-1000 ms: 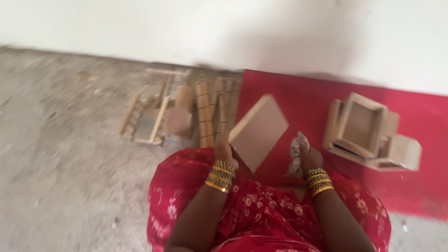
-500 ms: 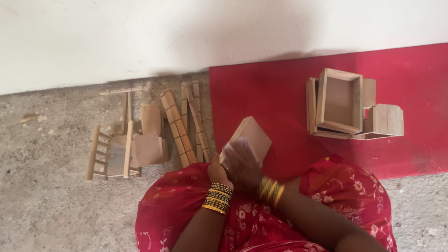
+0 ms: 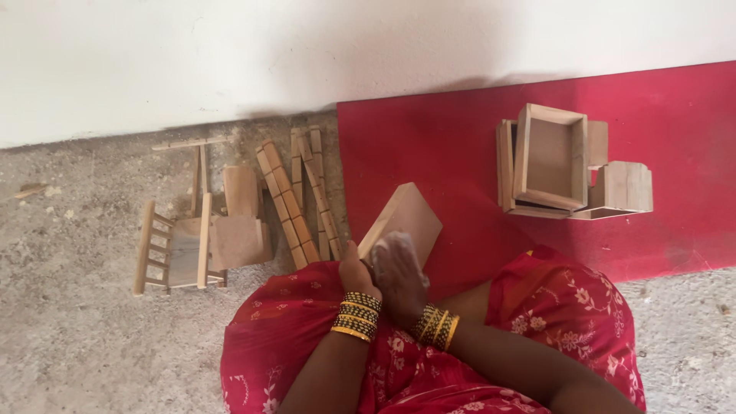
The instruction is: The person sits on the floor and wipes various small wooden furniture parts, including a miniature chair, drawer boxes, and cylindrical dowels, using a cloth. The person handles each item individually, wiping surfaces and placing them aside.
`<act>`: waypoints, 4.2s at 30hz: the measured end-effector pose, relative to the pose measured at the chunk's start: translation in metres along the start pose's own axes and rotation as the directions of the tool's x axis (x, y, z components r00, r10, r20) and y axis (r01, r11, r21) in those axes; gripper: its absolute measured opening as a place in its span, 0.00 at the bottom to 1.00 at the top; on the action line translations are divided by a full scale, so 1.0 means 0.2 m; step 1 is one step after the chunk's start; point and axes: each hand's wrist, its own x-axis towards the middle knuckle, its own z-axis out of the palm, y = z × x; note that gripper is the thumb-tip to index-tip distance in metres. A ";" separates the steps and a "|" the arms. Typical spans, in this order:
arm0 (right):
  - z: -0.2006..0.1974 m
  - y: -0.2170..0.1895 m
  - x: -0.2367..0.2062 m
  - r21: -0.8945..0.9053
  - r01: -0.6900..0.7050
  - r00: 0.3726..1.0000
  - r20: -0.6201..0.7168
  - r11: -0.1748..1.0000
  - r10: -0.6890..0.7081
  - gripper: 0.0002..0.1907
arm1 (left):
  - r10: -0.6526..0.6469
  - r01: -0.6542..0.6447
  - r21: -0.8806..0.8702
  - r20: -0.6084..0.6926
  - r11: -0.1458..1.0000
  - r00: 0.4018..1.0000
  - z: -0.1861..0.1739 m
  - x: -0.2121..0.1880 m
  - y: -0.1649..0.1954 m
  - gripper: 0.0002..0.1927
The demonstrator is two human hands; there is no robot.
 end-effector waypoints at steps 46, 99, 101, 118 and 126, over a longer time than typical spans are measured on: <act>-0.27 0.14 -0.11 0.368 -0.040 0.993 0.119 0.929 -0.005 0.15 | -0.079 -0.200 0.319 0.683 0.926 0.726 0.07 -0.25 0.15 0.49; -0.82 1.20 0.31 -0.441 -0.125 0.902 -0.424 0.889 -0.083 0.17 | 0.726 -0.407 0.899 0.168 0.165 0.667 -0.87 -0.63 0.97 0.20; -0.81 1.22 0.35 -0.364 -0.197 0.900 -0.435 0.910 0.021 0.17 | 0.749 -0.308 0.940 0.097 0.148 0.656 -1.07 -0.63 0.94 0.21; -0.66 0.91 0.11 -0.430 0.317 0.693 -0.503 0.845 -0.516 0.11 | 0.041 -0.044 0.293 0.018 0.955 0.999 -1.15 -0.62 0.81 0.39; -0.64 0.69 -0.04 -0.194 0.357 0.699 -0.593 0.914 -0.399 0.14 | -0.009 -0.020 0.252 0.113 0.968 0.994 -1.20 -0.66 0.77 0.44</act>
